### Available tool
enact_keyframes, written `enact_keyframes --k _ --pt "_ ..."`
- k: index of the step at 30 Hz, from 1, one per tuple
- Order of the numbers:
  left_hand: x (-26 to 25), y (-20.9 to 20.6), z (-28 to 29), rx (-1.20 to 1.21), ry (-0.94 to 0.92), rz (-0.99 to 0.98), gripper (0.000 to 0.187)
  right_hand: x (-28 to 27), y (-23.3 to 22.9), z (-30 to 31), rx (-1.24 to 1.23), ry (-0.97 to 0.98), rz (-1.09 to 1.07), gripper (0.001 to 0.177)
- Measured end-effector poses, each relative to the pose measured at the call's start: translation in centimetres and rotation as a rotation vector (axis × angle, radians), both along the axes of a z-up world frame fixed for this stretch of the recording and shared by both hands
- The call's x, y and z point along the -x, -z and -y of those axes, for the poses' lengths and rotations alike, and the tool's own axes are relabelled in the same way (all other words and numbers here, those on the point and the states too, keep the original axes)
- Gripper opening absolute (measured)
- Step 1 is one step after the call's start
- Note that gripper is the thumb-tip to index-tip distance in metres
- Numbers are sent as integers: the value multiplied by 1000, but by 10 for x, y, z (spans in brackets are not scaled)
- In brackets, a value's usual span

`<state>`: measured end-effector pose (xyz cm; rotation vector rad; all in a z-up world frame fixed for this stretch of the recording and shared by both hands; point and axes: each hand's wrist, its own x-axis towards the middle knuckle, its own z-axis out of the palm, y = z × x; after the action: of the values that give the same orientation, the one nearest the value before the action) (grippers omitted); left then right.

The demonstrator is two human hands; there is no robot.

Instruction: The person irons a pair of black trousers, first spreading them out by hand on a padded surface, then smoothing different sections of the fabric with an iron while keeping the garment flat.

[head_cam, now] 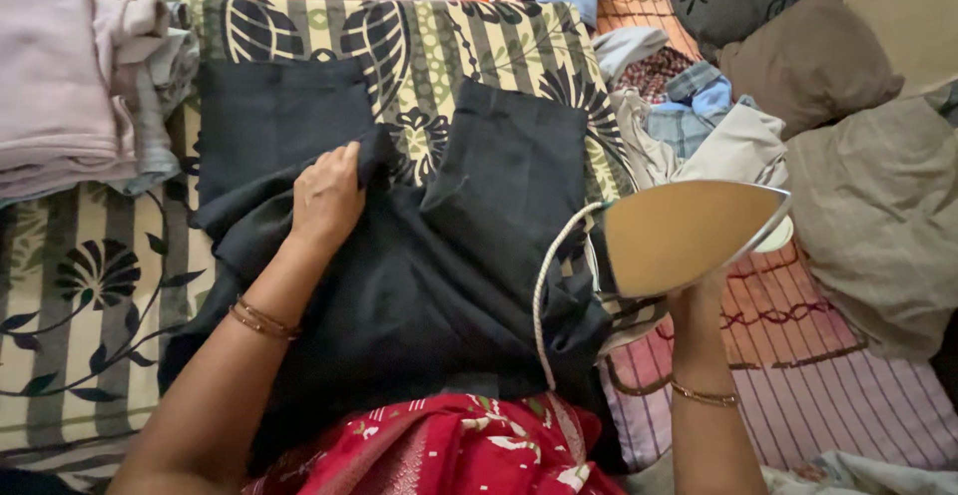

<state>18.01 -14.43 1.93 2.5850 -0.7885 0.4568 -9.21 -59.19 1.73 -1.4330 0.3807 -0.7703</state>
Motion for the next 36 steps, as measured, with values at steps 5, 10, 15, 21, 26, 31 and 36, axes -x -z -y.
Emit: enact_keyframes --k 5,10,15,21,26,31,36 --pt "42 -48 -29 124 126 -54 75 37 -15 -25 150 -12 -124 40" --pt "88 -89 -58 106 205 -3 91 64 -20 -44 -49 28 -8 26" --pt "92 -80 -56 -39 81 -31 102 83 -12 -88 212 395 272 21" --pt "71 -43 -51 -139 4 -228 88 63 -96 -186 841 -280 -196 34" --pt "57 -5 -53 81 54 -123 56 -29 -99 -213 1226 -217 -482 71" --pt "70 -17 -67 301 71 38 49 -85 -74 -211 1080 -263 -612 35" --pt "94 -100 -50 435 109 -243 70 -109 -131 -242 532 -423 -124 23"
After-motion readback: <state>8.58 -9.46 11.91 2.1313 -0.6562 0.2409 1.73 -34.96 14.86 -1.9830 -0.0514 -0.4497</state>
